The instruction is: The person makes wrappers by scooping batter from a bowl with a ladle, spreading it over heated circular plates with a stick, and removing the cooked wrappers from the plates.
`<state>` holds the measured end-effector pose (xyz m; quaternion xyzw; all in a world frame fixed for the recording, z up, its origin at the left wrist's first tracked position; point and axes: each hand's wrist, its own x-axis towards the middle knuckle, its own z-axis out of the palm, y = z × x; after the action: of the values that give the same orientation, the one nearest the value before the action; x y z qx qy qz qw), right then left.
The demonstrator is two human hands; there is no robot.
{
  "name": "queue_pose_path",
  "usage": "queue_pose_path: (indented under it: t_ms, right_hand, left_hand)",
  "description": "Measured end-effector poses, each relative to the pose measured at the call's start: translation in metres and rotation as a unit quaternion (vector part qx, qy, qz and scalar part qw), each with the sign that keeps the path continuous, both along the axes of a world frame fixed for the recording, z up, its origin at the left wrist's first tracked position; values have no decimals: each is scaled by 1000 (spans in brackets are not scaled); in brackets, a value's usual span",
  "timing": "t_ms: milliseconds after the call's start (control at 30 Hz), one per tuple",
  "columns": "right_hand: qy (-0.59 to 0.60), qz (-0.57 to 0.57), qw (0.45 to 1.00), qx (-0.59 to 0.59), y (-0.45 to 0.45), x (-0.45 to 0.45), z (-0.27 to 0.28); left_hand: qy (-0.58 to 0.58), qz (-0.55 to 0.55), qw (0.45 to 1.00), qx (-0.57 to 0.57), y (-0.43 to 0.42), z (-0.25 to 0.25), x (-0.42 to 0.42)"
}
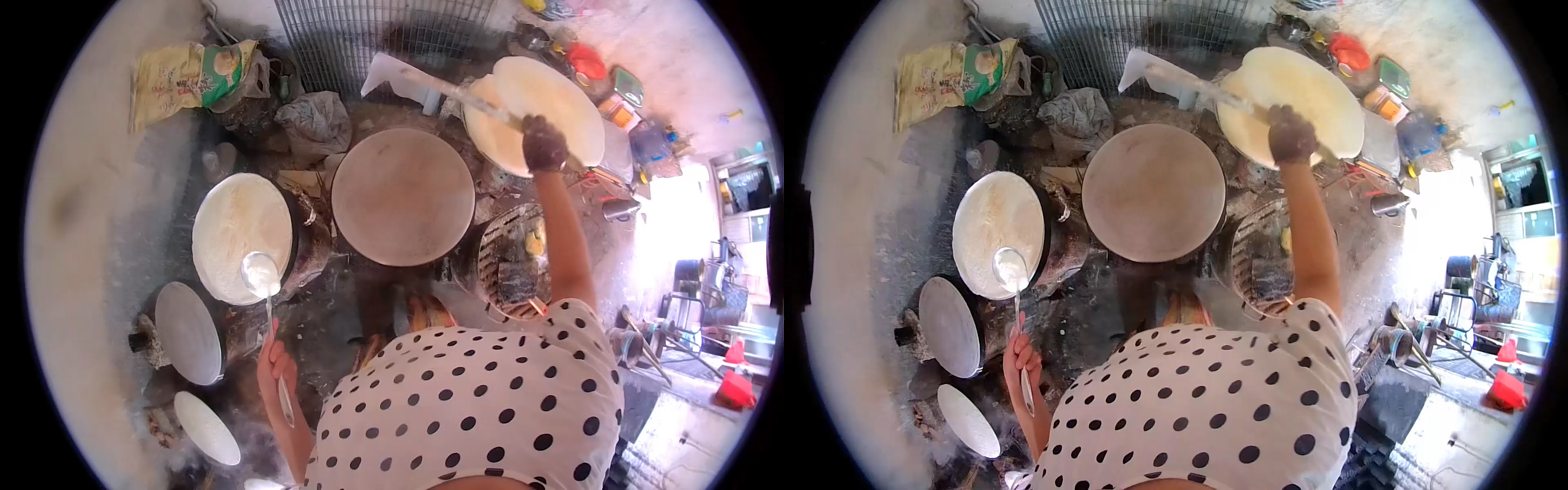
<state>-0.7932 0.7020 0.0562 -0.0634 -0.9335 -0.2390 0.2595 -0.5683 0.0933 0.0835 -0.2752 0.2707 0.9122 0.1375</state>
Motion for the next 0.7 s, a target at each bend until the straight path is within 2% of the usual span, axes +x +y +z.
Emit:
queue_pose_path:
  t_ms: [100,133,167,233,367,433,467,500,533,567,633,667,700]
  right_hand:
    - [-37,-59,988,-138,5,-20,-83]
    - [-74,-90,969,-217,3,-23,-105]
    - [-95,-101,959,-249,1,-23,-126]
    - [-103,-112,944,-291,-7,-15,-138]
    - [-93,-112,939,-310,7,-2,-153]
    - [-136,-168,935,-282,8,4,-146]
    - [-91,-42,961,-259,52,7,-213]
    - [-74,-46,974,-209,31,13,-201]
    - [-36,10,969,-245,29,15,-214]
    - [-80,33,975,-205,22,15,-222]
    - [-111,-72,929,-345,-72,14,-161]
    - [-148,42,971,-184,-84,11,-180]
    - [-165,151,975,-16,-101,7,-207]
  left_hand:
    - [-13,19,1000,-12,25,13,-8]
    - [-4,19,1000,0,28,15,-8]
    - [5,19,1000,13,30,16,-8]
    - [-7,31,999,13,37,24,-7]
    - [-9,66,998,13,31,31,3]
    - [5,89,994,58,15,21,11]
    - [20,112,989,96,6,16,20]
    - [17,141,980,137,-6,12,29]
    - [20,176,968,176,-16,13,34]
    - [18,219,953,211,-26,18,41]
    - [28,303,921,244,-44,24,73]
    - [70,286,936,193,-53,27,90]
    - [107,262,949,141,-63,29,103]
